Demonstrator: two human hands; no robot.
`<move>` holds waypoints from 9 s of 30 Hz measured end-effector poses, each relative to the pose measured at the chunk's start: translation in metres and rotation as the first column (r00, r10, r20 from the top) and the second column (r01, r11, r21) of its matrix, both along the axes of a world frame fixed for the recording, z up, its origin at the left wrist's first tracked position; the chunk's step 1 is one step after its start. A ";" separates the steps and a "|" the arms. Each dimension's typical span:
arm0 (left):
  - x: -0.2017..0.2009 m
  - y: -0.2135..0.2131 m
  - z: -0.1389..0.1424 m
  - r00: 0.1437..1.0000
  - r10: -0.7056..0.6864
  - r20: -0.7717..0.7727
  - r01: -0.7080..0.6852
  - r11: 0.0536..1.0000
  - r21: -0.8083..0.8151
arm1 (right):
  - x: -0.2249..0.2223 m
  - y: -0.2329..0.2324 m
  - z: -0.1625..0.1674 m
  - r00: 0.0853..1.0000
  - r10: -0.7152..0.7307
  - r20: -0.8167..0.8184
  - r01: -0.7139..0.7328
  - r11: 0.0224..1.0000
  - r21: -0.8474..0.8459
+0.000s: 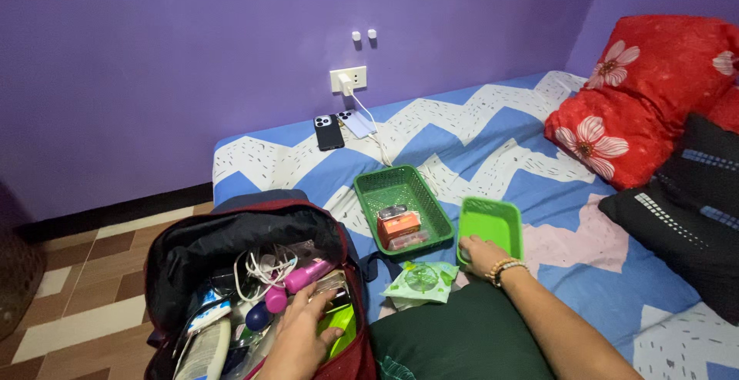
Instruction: The person opens a backpack on a bed and removes its contents one at a time, including bottles, boxes, a charger with cable, and small containers, placing them into green baskets and arranging them on the bed.
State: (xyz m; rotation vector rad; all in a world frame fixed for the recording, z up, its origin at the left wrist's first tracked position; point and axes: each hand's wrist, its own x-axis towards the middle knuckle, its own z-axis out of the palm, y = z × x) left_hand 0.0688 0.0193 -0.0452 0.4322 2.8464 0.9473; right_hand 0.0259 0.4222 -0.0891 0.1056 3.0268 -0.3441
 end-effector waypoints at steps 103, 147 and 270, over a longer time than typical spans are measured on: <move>-0.024 -0.104 0.051 0.874 0.380 -0.302 -0.397 0.918 0.006 | -0.068 -0.105 0.057 0.742 0.135 -0.657 -0.381 0.891 -0.247; -0.016 -0.085 0.001 0.922 0.293 -0.252 -0.169 0.892 0.419 | 0.028 -0.212 0.166 0.617 -0.191 -0.763 -0.594 0.523 -0.611; -0.011 -0.020 0.040 0.978 0.210 -0.001 -0.201 0.933 -0.299 | -0.005 0.010 0.035 0.883 -0.145 -0.447 0.058 0.977 -0.203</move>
